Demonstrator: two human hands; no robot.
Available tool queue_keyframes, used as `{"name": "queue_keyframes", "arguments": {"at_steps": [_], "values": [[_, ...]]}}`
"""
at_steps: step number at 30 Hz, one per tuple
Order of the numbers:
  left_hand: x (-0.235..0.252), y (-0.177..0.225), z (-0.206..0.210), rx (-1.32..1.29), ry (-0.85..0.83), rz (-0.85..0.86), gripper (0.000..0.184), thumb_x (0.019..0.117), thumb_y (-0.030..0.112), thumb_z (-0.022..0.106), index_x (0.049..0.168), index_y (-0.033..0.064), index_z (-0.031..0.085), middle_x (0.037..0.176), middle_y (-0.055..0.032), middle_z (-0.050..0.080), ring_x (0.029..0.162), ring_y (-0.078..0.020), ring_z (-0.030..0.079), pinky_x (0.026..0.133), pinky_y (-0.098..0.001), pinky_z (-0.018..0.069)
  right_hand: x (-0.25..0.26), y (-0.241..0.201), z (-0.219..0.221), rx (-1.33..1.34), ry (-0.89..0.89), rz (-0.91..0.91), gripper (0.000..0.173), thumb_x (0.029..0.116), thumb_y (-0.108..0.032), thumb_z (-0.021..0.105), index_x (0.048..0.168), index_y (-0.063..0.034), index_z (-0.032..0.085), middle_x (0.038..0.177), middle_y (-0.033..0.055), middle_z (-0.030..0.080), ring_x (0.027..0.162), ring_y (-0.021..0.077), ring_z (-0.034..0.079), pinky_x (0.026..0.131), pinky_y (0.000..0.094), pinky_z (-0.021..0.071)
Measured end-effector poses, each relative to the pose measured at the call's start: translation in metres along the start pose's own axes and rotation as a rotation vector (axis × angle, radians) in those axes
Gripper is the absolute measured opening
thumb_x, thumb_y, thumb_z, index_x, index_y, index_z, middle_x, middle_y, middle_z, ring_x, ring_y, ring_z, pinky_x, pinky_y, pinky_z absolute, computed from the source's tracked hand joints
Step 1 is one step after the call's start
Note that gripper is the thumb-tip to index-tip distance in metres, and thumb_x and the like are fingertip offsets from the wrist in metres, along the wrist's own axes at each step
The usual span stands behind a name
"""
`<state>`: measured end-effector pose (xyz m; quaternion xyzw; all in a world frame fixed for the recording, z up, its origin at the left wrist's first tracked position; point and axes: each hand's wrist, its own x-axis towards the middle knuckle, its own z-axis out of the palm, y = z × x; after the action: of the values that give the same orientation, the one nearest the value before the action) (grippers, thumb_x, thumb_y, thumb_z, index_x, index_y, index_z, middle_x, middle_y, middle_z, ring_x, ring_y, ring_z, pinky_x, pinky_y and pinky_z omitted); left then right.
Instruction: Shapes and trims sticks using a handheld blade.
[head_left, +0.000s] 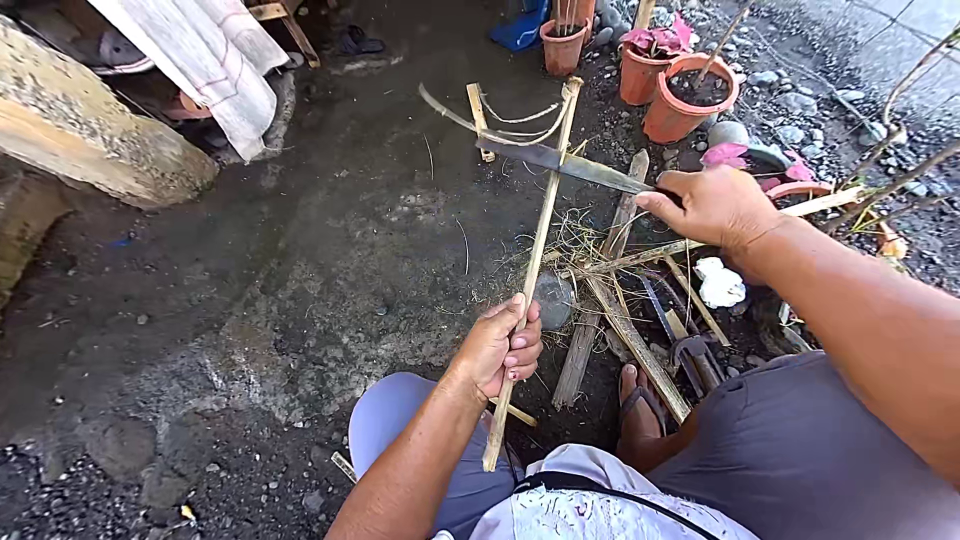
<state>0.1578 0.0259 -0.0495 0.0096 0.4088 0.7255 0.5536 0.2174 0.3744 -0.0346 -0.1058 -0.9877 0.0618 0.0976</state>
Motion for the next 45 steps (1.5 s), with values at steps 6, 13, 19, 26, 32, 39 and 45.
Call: {"name": "queue_keyframes", "arguments": {"at_steps": [6,13,19,26,32,39,45], "values": [[-0.006,0.006,-0.001,-0.045,-0.057,-0.008,0.042,0.1129,0.028,0.019,0.093,0.0102,0.052,0.057,0.0062,0.042,0.037,-0.0005,0.039,0.035,-0.0135,0.0376,0.000,-0.009,0.011,0.010,0.058,-0.190,0.075,0.1025,-0.067,0.029,0.088,-0.0017,0.062,0.066,0.0199,0.060,0.062,0.0444,0.065,0.050,0.0627,0.0468],[0.003,-0.004,-0.008,-0.107,-0.111,-0.118,0.041,0.1131,0.029,0.020,0.098,0.0095,0.053,0.057,0.0060,0.041,0.037,-0.0007,0.038,0.034,-0.0134,0.0362,0.003,0.033,0.000,0.237,-0.198,0.290,0.070,0.1065,-0.063,0.035,0.096,-0.0015,0.067,0.069,0.0180,0.062,0.063,0.0368,0.065,0.060,0.0590,0.0519],[0.013,-0.007,-0.010,-0.082,-0.134,-0.106,0.039,0.1129,0.029,0.021,0.116,0.0089,0.054,0.059,0.0043,0.045,0.039,-0.0024,0.041,0.036,-0.0143,0.0381,-0.005,0.014,0.001,0.684,-0.332,0.560,0.064,0.1086,-0.058,0.035,0.099,-0.0023,0.065,0.062,0.0084,0.058,0.045,0.0188,0.054,0.046,0.0372,0.0511],[0.016,-0.005,-0.006,0.161,-0.013,0.065,0.029,0.1100,0.015,0.030,0.128,0.0095,0.052,0.068,0.0025,0.046,0.045,-0.0041,0.043,0.041,-0.0166,0.0408,-0.020,-0.051,0.016,0.224,-0.163,-0.013,0.065,0.1044,-0.062,0.038,0.095,-0.0042,0.066,0.070,0.0163,0.063,0.069,0.0398,0.066,0.060,0.0647,0.0503],[0.008,-0.004,-0.001,0.219,0.108,0.126,0.014,0.0981,-0.003,0.047,0.099,0.0062,0.057,0.054,0.0041,0.042,0.040,-0.0022,0.040,0.040,-0.0154,0.0375,-0.041,-0.094,0.040,0.097,-0.009,-0.403,0.063,0.1032,-0.062,0.040,0.089,-0.0060,0.066,0.070,0.0099,0.062,0.060,0.0305,0.067,0.048,0.0494,0.0514],[-0.005,-0.001,-0.002,0.223,0.052,0.114,0.032,0.0968,-0.006,0.045,0.125,0.0090,0.049,0.064,0.0033,0.042,0.041,-0.0012,0.036,0.038,-0.0141,0.0347,-0.003,-0.041,0.023,0.102,-0.062,-0.133,0.074,0.1027,-0.066,0.030,0.090,-0.0006,0.063,0.066,0.0200,0.060,0.065,0.0456,0.066,0.054,0.0645,0.0485],[-0.006,0.003,0.000,0.227,0.042,0.134,0.031,0.0969,-0.006,0.044,0.123,0.0094,0.049,0.061,0.0038,0.040,0.040,-0.0009,0.035,0.038,-0.0138,0.0344,-0.014,-0.062,0.025,0.082,0.035,-0.317,0.069,0.1042,-0.062,0.034,0.087,-0.0022,0.063,0.068,0.0163,0.061,0.061,0.0391,0.066,0.049,0.0575,0.0490]]}}
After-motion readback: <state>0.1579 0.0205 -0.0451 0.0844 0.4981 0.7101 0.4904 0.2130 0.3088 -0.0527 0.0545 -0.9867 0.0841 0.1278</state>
